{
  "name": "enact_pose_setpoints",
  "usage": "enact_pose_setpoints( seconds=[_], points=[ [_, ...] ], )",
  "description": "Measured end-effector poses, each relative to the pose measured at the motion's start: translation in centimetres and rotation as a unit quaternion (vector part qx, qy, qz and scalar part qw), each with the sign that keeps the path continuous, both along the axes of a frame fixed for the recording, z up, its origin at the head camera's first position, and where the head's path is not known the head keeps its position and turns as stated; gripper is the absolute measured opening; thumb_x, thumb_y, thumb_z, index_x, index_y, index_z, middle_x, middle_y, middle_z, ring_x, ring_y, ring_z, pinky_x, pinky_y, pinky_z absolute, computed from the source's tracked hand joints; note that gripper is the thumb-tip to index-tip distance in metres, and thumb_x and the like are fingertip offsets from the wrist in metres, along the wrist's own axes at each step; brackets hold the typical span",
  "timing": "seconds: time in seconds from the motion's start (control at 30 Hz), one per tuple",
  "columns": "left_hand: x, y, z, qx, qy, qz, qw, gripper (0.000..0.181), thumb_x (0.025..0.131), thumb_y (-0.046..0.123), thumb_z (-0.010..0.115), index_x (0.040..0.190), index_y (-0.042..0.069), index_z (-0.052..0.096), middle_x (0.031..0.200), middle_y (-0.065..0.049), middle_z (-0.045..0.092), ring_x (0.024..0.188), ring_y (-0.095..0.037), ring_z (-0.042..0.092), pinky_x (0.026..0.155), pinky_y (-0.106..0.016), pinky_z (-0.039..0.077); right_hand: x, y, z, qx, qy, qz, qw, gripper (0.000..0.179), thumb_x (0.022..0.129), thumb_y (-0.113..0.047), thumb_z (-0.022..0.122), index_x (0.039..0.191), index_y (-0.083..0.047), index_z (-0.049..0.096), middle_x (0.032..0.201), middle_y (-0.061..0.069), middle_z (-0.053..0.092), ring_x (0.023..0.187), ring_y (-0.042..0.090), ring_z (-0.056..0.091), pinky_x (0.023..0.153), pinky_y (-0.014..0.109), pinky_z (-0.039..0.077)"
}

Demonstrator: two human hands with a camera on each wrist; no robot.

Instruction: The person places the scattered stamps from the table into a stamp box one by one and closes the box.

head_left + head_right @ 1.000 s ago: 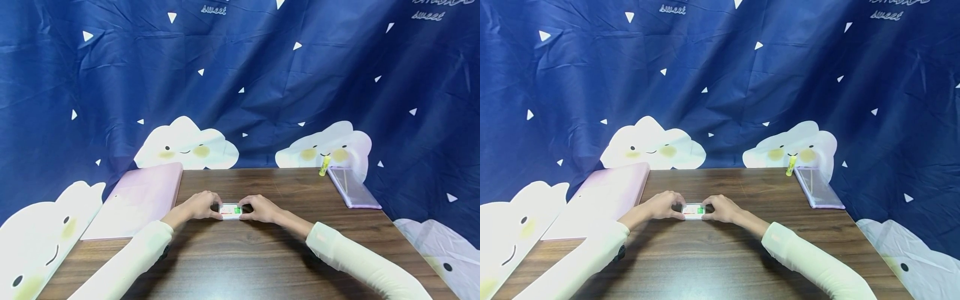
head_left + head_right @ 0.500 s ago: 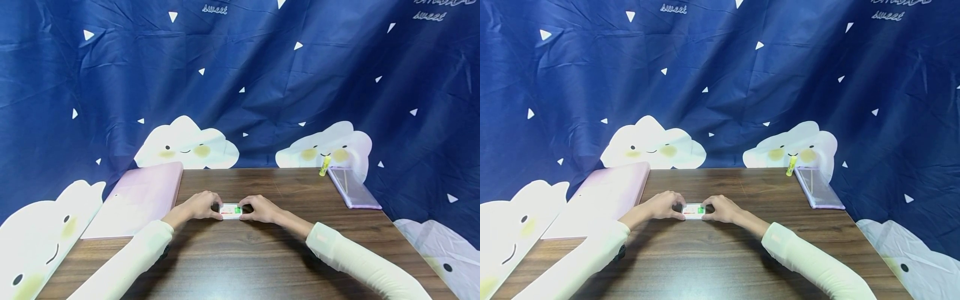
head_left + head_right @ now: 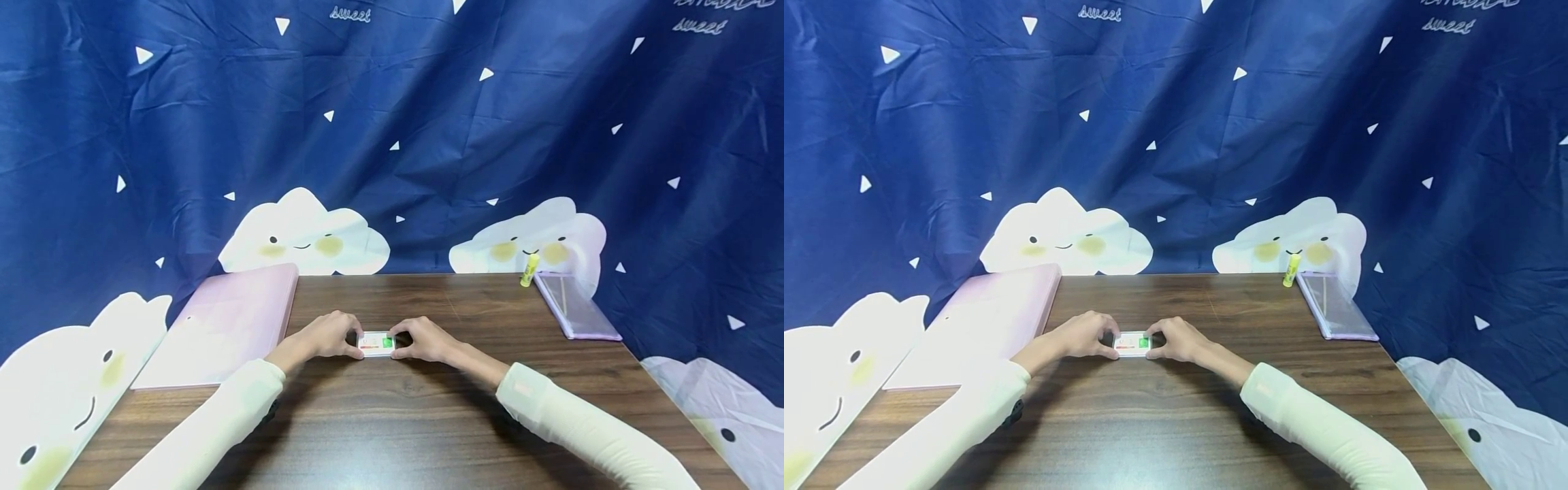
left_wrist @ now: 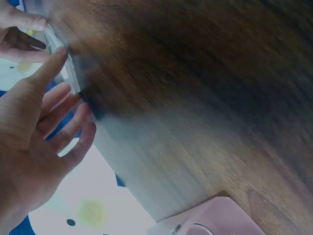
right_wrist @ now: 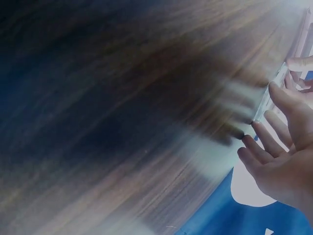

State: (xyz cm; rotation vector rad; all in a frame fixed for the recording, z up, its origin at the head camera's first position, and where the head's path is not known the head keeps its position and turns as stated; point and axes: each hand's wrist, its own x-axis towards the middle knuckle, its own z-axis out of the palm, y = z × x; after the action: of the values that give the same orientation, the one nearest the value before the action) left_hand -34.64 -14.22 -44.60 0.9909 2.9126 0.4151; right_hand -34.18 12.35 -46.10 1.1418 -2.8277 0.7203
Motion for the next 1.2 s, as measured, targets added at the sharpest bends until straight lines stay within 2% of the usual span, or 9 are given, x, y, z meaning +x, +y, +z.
enact_pose_setpoints(
  seconds=[0.3,0.6,0.9,1.07,1.2],
  points=[
    [0.2,0.5,-0.1,0.015,0.005,0.013,0.9998,0.039,0.076,0.039,0.093,0.102,0.013,0.077,0.111,-0.002,0.075,0.107,-0.024,0.069,0.095,-0.044,0.055,0.2,-0.2,-0.4,0.001,0.011,-0.012,0.9999,0.039,0.087,-0.022,0.086,0.120,-0.004,0.075,0.117,0.012,0.075,0.110,0.026,0.069,0.094,0.044,0.056],
    [0.1,0.2,-0.6,0.030,0.009,0.012,0.9995,0.042,0.078,0.041,0.091,0.107,0.013,0.077,0.115,-0.002,0.074,0.109,-0.023,0.069,0.097,-0.043,0.054,0.5,0.1,-0.5,0.002,0.015,-0.011,0.9998,0.039,0.090,-0.023,0.084,0.123,-0.005,0.072,0.121,0.011,0.072,0.111,0.026,0.068,0.095,0.044,0.055],
    [0.1,0.1,-0.7,0.032,0.001,-0.006,0.9995,0.046,0.081,0.042,0.088,0.112,0.011,0.074,0.123,-0.006,0.071,0.116,-0.026,0.066,0.101,-0.043,0.052,0.4,0.6,-0.4,-0.017,0.001,0.005,0.9998,0.043,0.090,-0.024,0.084,0.127,-0.006,0.070,0.123,0.010,0.071,0.112,0.025,0.067,0.097,0.044,0.053],
    [-0.1,0.0,-0.4,0.037,0.007,-0.016,0.9992,0.058,0.082,0.047,0.086,0.121,0.006,0.071,0.126,-0.008,0.069,0.119,-0.028,0.065,0.103,-0.043,0.052,0.2,0.8,-0.2,-0.019,0.007,0.011,0.9997,0.056,0.090,-0.029,0.084,0.135,-0.003,0.064,0.131,0.012,0.068,0.119,0.027,0.065,0.101,0.045,0.052],
    [-0.4,-0.3,0.4,0.020,0.041,-0.005,0.9989,0.069,0.088,0.052,0.078,0.135,0.003,0.065,0.137,-0.010,0.064,0.128,-0.029,0.060,0.107,-0.046,0.050,-0.1,1.1,0.2,-0.008,0.035,-0.019,0.9992,0.066,0.092,-0.040,0.080,0.145,-0.006,0.058,0.145,0.013,0.060,0.134,0.029,0.056,0.109,0.048,0.047]
  ],
)
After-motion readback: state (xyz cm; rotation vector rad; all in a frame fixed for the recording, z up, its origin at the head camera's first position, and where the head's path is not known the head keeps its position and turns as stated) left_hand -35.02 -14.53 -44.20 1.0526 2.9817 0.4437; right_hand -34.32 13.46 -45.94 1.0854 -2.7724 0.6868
